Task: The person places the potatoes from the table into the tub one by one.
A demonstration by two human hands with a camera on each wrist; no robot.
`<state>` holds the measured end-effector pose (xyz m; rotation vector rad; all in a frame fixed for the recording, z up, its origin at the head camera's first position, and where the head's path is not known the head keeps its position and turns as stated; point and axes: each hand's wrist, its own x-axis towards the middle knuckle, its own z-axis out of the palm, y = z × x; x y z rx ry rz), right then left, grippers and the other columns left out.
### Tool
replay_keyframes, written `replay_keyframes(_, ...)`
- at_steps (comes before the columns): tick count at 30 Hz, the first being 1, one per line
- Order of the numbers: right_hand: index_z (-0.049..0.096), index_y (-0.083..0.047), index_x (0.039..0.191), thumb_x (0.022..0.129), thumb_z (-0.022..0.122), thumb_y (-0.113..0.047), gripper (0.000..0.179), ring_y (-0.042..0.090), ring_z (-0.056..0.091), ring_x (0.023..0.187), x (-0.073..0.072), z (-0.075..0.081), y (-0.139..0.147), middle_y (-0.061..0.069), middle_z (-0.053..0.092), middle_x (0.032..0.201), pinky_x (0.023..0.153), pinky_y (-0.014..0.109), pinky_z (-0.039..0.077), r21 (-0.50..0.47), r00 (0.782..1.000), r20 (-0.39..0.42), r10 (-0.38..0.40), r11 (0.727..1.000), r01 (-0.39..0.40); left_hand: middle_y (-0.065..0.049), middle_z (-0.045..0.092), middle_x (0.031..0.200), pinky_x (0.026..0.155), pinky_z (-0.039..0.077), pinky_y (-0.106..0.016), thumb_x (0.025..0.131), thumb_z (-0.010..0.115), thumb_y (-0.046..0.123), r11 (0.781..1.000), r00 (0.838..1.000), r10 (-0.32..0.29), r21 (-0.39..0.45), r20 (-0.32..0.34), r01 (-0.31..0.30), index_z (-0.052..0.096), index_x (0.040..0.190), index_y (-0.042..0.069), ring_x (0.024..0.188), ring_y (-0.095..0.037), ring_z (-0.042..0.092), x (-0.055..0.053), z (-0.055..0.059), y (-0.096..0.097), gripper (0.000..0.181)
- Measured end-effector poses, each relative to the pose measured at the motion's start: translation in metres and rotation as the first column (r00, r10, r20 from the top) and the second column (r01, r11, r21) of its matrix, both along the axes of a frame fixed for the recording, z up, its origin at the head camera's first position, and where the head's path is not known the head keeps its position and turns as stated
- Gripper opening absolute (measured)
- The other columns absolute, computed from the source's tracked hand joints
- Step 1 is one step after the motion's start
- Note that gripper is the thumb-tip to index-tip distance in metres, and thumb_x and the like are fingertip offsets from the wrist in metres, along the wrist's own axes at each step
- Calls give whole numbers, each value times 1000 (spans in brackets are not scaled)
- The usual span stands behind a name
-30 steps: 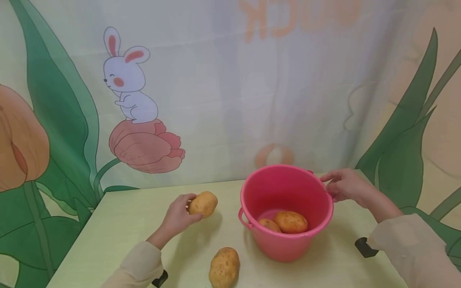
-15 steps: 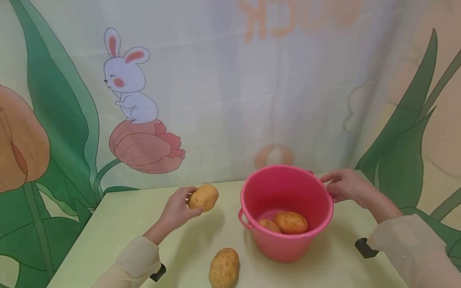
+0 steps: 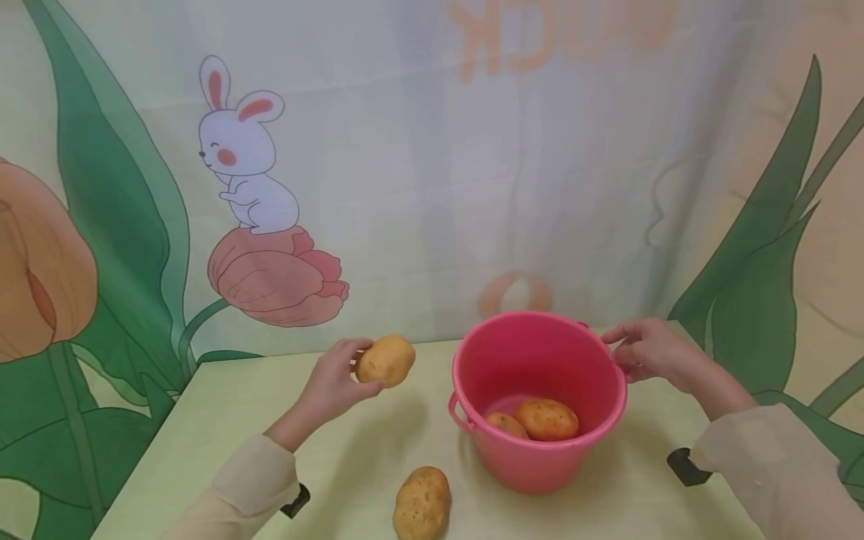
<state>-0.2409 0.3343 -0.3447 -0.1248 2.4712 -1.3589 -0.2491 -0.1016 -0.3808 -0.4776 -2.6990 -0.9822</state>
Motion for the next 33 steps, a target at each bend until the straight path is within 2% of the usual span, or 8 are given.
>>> replay_keyframes(5, 37, 13, 122, 86, 53, -11, 47, 17, 61, 70, 2, 2, 0, 9, 61, 89, 67, 35, 54, -4, 1000, 1, 3, 1000, -3, -10, 54, 108, 76, 50, -33, 64, 77, 20, 1000, 1000, -11, 10, -6, 11, 54, 113, 3, 91, -22, 55, 0, 10, 4, 57)
replay_keyframes(16, 37, 13, 122, 86, 53, -12, 47, 16, 61, 71, 2, 2, 1, 9, 61, 90, 67, 35, 54, -6, 1000, 3, 5, 1000, -5, -9, 54, 108, 75, 51, -31, 65, 77, 21, 999, 1000, -27, 47, 2, 27, 53, 114, 4, 92, -20, 55, -1, 20, 10, 57)
replay_keyframes(24, 38, 13, 122, 86, 53, -11, 47, 16, 61, 72, 1, 1, 1, 10, 61, 91, 67, 35, 54, 0, 1000, 1, 3, 1000, -3, -7, 54, 108, 75, 50, -29, 65, 76, 19, 993, 995, -90, 70, -42, 93, 54, 113, 5, 92, -18, 55, -3, 32, 17, 54)
replay_keyframes(33, 37, 12, 123, 86, 53, -12, 47, 16, 61, 73, -1, 0, 1, 9, 61, 91, 68, 35, 54, -3, 1000, 4, 6, 1000, -6, -7, 54, 110, 77, 50, -29, 66, 76, 18, 986, 988, -146, 71, -57, 150, 54, 113, 5, 94, -19, 54, -4, 41, 30, 54)
